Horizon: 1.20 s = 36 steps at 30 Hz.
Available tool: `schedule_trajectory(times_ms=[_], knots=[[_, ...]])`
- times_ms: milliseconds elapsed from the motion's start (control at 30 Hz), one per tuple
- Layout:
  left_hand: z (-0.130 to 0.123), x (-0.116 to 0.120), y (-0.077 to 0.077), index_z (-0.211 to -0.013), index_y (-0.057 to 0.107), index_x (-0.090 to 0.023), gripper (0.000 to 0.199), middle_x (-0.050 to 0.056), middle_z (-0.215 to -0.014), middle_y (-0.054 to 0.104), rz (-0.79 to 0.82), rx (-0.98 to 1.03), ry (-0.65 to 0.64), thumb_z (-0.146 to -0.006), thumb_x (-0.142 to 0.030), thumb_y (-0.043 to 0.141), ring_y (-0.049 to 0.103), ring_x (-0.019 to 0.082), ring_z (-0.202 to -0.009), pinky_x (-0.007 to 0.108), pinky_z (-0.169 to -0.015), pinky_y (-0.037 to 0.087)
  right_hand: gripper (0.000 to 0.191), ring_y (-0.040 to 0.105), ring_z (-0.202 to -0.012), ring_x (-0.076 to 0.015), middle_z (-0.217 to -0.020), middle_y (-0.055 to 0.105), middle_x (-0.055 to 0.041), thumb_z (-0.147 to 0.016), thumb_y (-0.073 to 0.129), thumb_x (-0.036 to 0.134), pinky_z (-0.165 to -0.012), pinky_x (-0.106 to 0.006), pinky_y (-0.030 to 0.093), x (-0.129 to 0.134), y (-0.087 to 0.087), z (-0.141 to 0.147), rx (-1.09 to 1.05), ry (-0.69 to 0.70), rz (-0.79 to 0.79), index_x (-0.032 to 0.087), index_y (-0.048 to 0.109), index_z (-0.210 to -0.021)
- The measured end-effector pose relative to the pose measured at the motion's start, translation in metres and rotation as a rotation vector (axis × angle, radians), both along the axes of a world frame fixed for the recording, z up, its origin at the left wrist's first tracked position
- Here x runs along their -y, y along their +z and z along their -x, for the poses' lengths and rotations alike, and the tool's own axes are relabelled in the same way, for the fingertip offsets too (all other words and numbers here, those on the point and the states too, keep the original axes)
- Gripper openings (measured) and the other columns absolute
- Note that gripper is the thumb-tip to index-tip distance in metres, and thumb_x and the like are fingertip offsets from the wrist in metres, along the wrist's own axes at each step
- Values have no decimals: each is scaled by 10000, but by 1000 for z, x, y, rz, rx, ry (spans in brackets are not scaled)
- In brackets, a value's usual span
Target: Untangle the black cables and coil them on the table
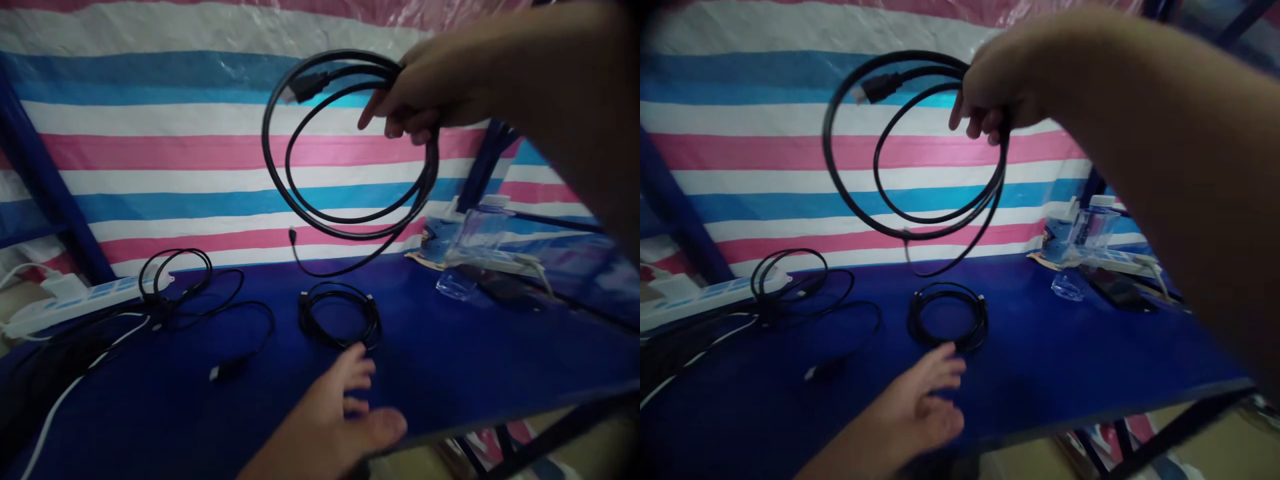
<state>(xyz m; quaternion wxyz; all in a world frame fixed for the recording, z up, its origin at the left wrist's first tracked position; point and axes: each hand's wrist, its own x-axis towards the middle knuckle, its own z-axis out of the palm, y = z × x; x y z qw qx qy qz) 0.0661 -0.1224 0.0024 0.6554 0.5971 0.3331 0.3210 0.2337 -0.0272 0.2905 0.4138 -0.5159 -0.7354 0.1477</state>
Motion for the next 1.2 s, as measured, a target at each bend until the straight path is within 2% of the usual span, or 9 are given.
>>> schedule_trajectory(times_ms=[100, 233, 367, 433, 600, 767, 967, 1100, 1200], knots=[[-24, -9, 9, -1426, 185, -211, 958, 160, -1453, 317, 120, 509, 108, -664, -503, 688, 358, 249, -1306, 364, -1019, 364, 367, 211, -242, 31, -419, 434, 85, -875, 315, 27, -360, -126, 189, 13, -43, -2, -98, -220, 200, 59, 602, -1102], [-24, -15, 53, -1278, 367, -268, 625, 42, -1371, 451, -117, 853, 226, -727, -368, 644, 375, 188, -1296, 312, -1026, 368, 289, 359, -278, -67, -453, 484, 13, -831, 411, 96, -327, -200, 299, 25, -113, -9, -116, -308, 246, 70, 607, -1042], [1, -13, 73, -1111, 507, -174, 402, -14, -786, 608, 55, 669, 257, -730, -151, 632, 624, 98, -716, 248, -736, 508, 268, 439, -332, -106, -564, 585, -67, -809, 423, 119, -374, -250, 357, 47, -163, -10, 105, -321, 15, 66, 610, -994], [18, -18, 73, -1019, 548, -140, 283, -72, -581, 464, 91, 527, 233, -750, -164, 631, 457, 38, -444, 207, -536, 464, 296, 468, -371, -114, -589, 600, -67, -849, 386, 166, -422, -254, 368, 59, -179, -9, 155, -253, -101, 92, 621, -1013], [48, -29, 57, -808, 489, -170, 232, -106, -490, 376, -201, 182, 220, -688, -154, 687, 303, 16, -355, 177, -402, 323, 461, 516, -496, -157, -639, 617, -46, -811, 421, 152, -538, -277, 366, 74, -217, -12, 364, -70, -254, 144, 545, -1255], [50, -25, 40, -799, 463, -185, 260, -90, -510, 420, -369, -118, 187, -701, -267, 690, 364, 41, -386, 173, -379, 267, 379, 503, -519, -131, -590, 561, 1, -829, 422, 182, -538, -245, 390, 79, -234, -12, 161, 110, -58, 173, 604, -1161], [54, -29, 29, -1019, 504, -187, 405, -68, -586, 512, -306, -99, 212, -687, -291, 711, 461, 64, -465, 192, -475, 367, 288, 565, -672, -124, -807, 597, -15, -805, 571, 337, -622, -236, 463, 81, -239, -12, -219, 273, 165, 175, 591, -1042], [54, -32, 23, -968, 535, -158, 362, -26, -661, 582, -247, -39, 257, -664, -244, 712, 579, 104, -603, 225, -617, 438, 312, 596, -675, -148, -743, 602, -19, -811, 565, 393, -622, -259, 478, 76, -249, -19, -176, 250, 216, 159, 588, -1016], [51, -29, 29, -878, 535, -157, 273, -52, -558, 533, -266, -24, 217, -689, -260, 701, 542, 94, -503, 235, -573, 449, 299, 628, -677, -170, -755, 635, -38, -827, 536, 374, -636, -290, 504, 77, -242, -22, -56, 280, 278, 155, 586, -1025]])
